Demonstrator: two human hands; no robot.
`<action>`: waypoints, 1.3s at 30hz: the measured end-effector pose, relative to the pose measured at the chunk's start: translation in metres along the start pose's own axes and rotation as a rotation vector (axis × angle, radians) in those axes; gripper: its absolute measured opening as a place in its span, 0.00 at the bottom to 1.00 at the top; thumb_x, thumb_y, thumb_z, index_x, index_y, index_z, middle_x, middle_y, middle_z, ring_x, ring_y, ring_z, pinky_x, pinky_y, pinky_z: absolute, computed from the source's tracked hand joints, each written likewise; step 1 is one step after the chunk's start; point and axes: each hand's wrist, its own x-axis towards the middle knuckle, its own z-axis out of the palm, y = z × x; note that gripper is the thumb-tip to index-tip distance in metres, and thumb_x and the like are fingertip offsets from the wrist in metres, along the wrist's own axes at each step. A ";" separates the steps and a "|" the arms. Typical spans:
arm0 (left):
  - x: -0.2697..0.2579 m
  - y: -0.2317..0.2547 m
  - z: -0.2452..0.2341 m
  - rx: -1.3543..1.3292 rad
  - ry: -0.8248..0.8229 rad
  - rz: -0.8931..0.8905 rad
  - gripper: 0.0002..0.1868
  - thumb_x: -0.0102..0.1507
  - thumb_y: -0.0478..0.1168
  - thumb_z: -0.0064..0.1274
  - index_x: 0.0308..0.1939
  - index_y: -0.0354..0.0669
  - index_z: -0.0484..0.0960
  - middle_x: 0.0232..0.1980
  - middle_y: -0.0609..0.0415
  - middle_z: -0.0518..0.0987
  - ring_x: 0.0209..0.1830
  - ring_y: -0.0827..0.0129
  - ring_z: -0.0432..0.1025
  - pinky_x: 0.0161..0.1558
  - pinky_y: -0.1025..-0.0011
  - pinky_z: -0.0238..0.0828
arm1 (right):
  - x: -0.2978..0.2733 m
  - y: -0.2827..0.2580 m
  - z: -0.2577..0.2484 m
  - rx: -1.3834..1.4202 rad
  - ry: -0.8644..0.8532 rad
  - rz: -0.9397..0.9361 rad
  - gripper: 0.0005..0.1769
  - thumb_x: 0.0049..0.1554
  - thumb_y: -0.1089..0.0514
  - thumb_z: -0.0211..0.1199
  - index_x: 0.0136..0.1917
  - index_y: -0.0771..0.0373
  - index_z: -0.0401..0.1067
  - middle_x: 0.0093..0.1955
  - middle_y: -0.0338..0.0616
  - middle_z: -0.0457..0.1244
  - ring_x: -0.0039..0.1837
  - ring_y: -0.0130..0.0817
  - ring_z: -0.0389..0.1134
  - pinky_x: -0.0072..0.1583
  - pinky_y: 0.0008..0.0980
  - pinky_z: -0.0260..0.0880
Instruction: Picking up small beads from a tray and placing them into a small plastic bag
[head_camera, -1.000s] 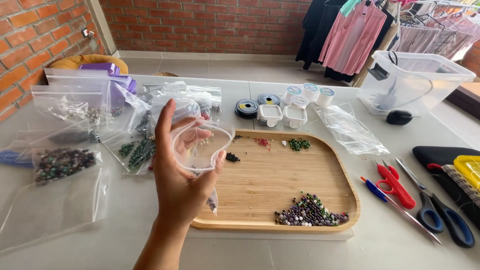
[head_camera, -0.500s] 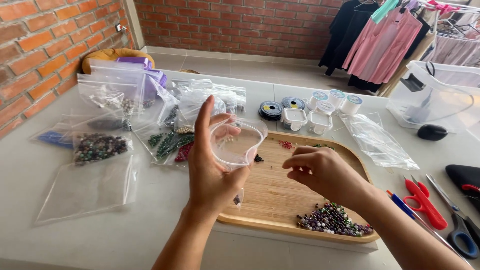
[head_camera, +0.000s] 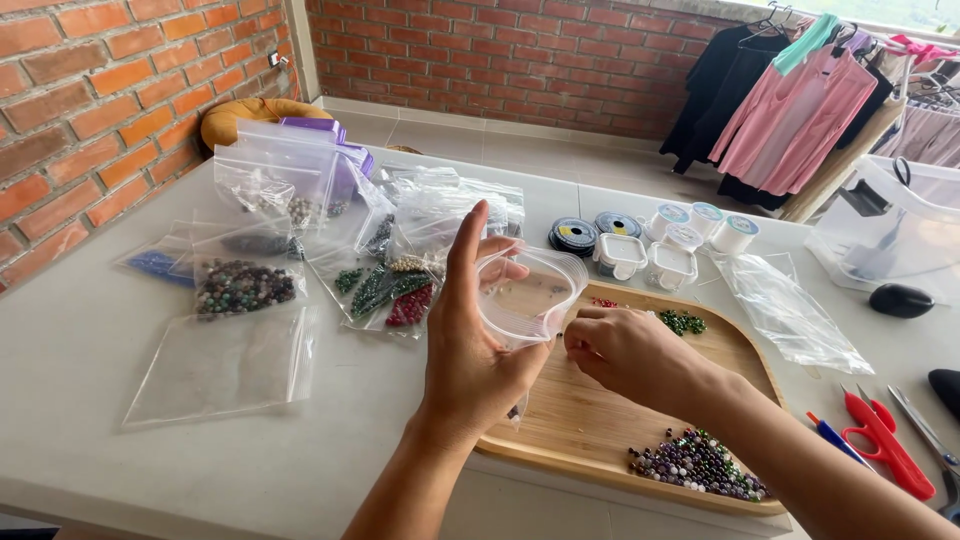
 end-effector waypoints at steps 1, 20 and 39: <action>0.000 0.000 0.001 0.000 0.003 0.004 0.52 0.51 0.33 0.59 0.78 0.42 0.51 0.62 0.42 0.76 0.55 0.67 0.77 0.64 0.64 0.75 | 0.008 0.010 -0.001 -0.004 0.002 -0.002 0.11 0.65 0.56 0.55 0.39 0.57 0.68 0.37 0.34 0.66 0.34 0.33 0.65 0.38 0.38 0.68; 0.002 0.000 0.000 0.026 0.012 -0.061 0.51 0.52 0.40 0.61 0.77 0.45 0.53 0.62 0.46 0.78 0.50 0.66 0.80 0.58 0.66 0.75 | 0.069 0.038 -0.015 0.127 0.079 0.157 0.01 0.56 0.60 0.64 0.43 0.56 0.75 0.41 0.37 0.72 0.37 0.36 0.72 0.41 0.38 0.71; -0.010 -0.011 0.012 0.166 -0.182 0.106 0.53 0.50 0.35 0.62 0.78 0.41 0.53 0.66 0.49 0.77 0.52 0.67 0.77 0.65 0.63 0.66 | -0.076 0.009 -0.038 0.404 -0.136 -0.088 0.09 0.58 0.52 0.68 0.36 0.52 0.80 0.33 0.29 0.70 0.35 0.26 0.70 0.41 0.28 0.69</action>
